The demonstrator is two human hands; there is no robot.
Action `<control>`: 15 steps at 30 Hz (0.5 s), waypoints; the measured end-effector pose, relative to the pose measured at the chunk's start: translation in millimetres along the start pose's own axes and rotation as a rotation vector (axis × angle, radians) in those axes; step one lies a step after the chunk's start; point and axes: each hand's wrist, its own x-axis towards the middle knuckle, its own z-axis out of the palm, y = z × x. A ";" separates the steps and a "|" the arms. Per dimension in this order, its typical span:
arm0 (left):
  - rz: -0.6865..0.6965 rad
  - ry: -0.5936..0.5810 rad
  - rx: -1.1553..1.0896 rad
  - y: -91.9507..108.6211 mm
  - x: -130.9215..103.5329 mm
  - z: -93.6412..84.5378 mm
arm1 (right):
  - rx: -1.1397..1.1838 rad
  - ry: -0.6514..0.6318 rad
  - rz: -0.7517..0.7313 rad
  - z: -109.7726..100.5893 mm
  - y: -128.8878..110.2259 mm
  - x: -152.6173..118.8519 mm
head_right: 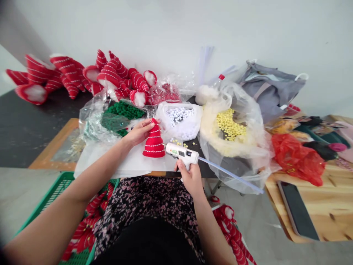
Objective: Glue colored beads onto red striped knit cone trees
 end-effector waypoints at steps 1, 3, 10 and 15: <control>0.000 -0.002 0.002 -0.2 0.2 -0.2 | 0.004 -0.008 0.003 -0.1 0.4 0.0; 0.002 -0.001 0.004 -0.5 0.5 -0.2 | -0.003 -0.021 -0.001 -1.2 1.9 -0.2; 0.018 0.064 0.006 -1.1 2.3 1.9 | -0.262 0.137 -0.105 -8.2 4.9 -7.8; 0.072 0.134 0.077 -2.5 3.3 5.0 | -0.288 0.155 -0.252 1.1 -10.1 -19.7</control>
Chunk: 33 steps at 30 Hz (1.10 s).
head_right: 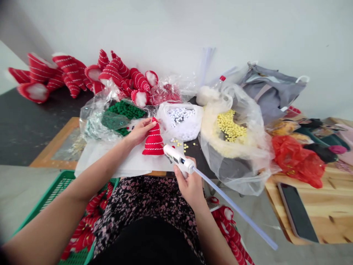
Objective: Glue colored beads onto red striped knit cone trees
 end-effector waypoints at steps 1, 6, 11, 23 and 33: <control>0.010 0.006 0.017 -0.1 -0.2 0.9 | -0.002 -0.017 -0.014 2.2 -4.6 -1.4; 0.071 0.008 0.067 0.0 -1.2 4.9 | -0.069 -0.060 -0.108 15.3 -17.9 -3.0; 0.106 -0.014 0.135 -0.5 -1.8 5.3 | -0.148 -0.053 -0.164 21.0 -19.7 0.3; 0.112 -0.006 0.132 -2.8 0.3 2.5 | -0.202 -0.106 -0.103 11.2 -16.7 -4.7; 0.070 -0.070 0.108 3.3 -4.1 5.1 | -0.027 0.046 -0.062 18.3 -20.6 16.9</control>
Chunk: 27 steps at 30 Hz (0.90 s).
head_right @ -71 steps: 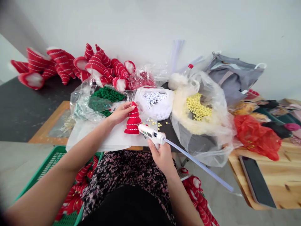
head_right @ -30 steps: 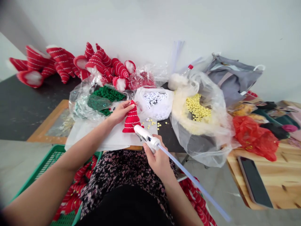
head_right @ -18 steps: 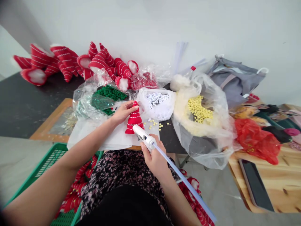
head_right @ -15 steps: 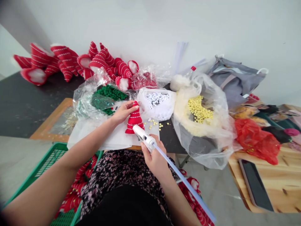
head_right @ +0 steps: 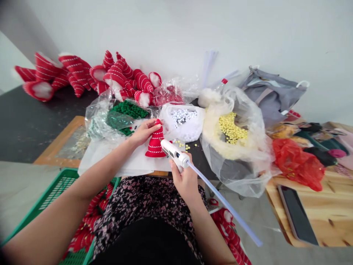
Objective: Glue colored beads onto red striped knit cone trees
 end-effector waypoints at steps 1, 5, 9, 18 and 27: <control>0.004 -0.009 0.003 0.8 -0.6 0.5 | 0.000 -0.004 -0.008 1.6 -0.1 1.9; 0.039 -0.041 0.029 2.7 -2.2 1.8 | -0.033 -0.025 -0.040 6.2 0.7 5.1; 0.061 -0.051 0.047 2.9 -2.4 2.0 | -0.046 -0.030 -0.047 8.0 2.3 4.2; -0.013 -0.007 -0.038 1.8 -1.5 0.4 | -0.076 0.022 0.025 0.6 17.0 -4.1; -0.067 -0.007 -0.132 1.4 -1.6 -3.2 | 0.190 -0.056 0.205 0.7 24.4 6.4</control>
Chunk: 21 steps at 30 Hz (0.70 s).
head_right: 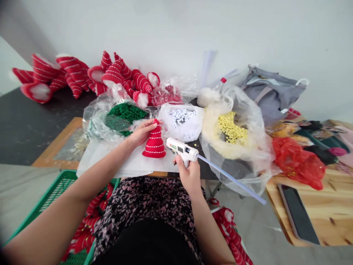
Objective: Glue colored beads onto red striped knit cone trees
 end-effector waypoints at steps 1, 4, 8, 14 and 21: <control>-0.003 -0.004 -0.006 0.2 -0.2 0.2 | 0.010 -0.009 0.003 1.4 -0.7 0.9; -0.013 -0.014 -0.030 1.1 -1.0 1.0 | 0.035 -0.034 0.015 4.3 -5.1 2.8; -0.019 -0.023 -0.039 1.2 -1.7 1.3 | 0.056 -0.053 0.032 4.4 -10.0 3.9; -0.018 -0.003 -0.041 -0.1 -1.1 0.5 | 0.000 -0.034 0.026 3.3 1.5 -1.1; -0.027 0.017 -0.032 -1.4 0.0 1.1 | -0.125 0.100 -0.097 0.0 -1.9 3.0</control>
